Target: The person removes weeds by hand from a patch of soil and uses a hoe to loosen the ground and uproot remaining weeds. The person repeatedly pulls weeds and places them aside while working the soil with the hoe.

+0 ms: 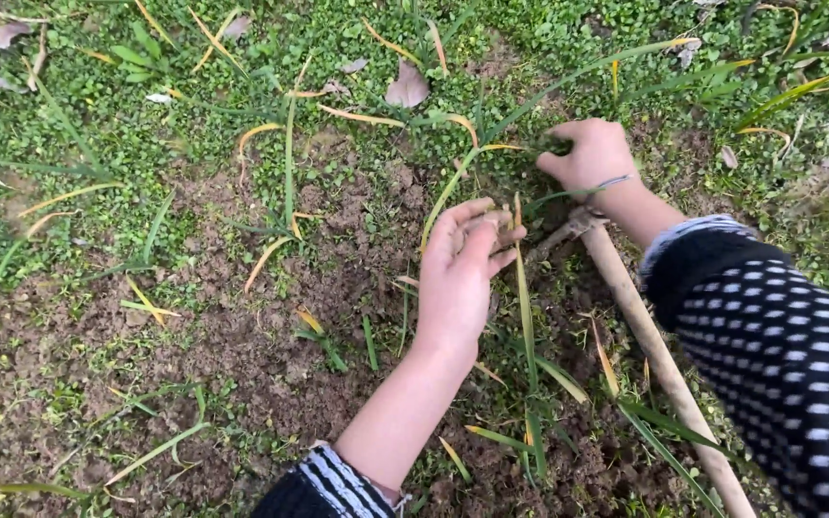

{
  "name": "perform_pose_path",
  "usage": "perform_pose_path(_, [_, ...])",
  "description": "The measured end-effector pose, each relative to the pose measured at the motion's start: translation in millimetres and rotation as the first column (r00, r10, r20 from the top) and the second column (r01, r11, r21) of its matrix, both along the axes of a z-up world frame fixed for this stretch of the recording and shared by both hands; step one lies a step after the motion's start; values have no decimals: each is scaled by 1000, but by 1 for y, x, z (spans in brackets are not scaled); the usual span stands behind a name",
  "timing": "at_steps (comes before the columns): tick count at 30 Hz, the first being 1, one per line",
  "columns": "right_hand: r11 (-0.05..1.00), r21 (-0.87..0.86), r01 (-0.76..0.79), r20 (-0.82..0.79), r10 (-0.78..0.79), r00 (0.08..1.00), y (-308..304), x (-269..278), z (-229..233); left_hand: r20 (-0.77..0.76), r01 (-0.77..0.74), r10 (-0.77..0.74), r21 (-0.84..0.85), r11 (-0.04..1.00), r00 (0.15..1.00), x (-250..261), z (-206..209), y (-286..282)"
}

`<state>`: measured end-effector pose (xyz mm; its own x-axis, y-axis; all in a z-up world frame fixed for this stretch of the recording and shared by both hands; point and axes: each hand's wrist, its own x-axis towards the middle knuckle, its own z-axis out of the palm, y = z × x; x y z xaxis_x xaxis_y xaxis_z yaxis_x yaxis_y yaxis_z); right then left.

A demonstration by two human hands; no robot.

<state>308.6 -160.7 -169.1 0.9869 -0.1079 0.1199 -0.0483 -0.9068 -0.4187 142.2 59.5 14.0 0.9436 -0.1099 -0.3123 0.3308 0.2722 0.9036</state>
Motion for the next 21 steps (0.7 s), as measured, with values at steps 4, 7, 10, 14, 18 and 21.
perform_pose_path(4, [975,188,121,-183,-87,979,5,-39,61,-13,-34,33,-42,999,999,0,-2,10])
perform_pose_path(7, [757,624,192,-269,-22,963,7,-53,102,-14,-51,50,-74,996,999,2,0,9])
perform_pose_path(10, [815,558,154,-110,-112,988,5,-46,104,4,-54,55,-89,995,998,8,4,7])
perform_pose_path(14, [978,205,50,-140,-21,990,27,-30,81,-88,-129,118,-125,984,989,15,3,11])
perform_pose_path(18, [1000,3,-6,-82,6,997,57,-31,78,-30,-74,71,-101,992,997,13,-7,16])
perform_pose_path(21, [996,41,-74,45,72,996,38,-9,34,-54,-97,92,-102,990,994,12,-18,21])
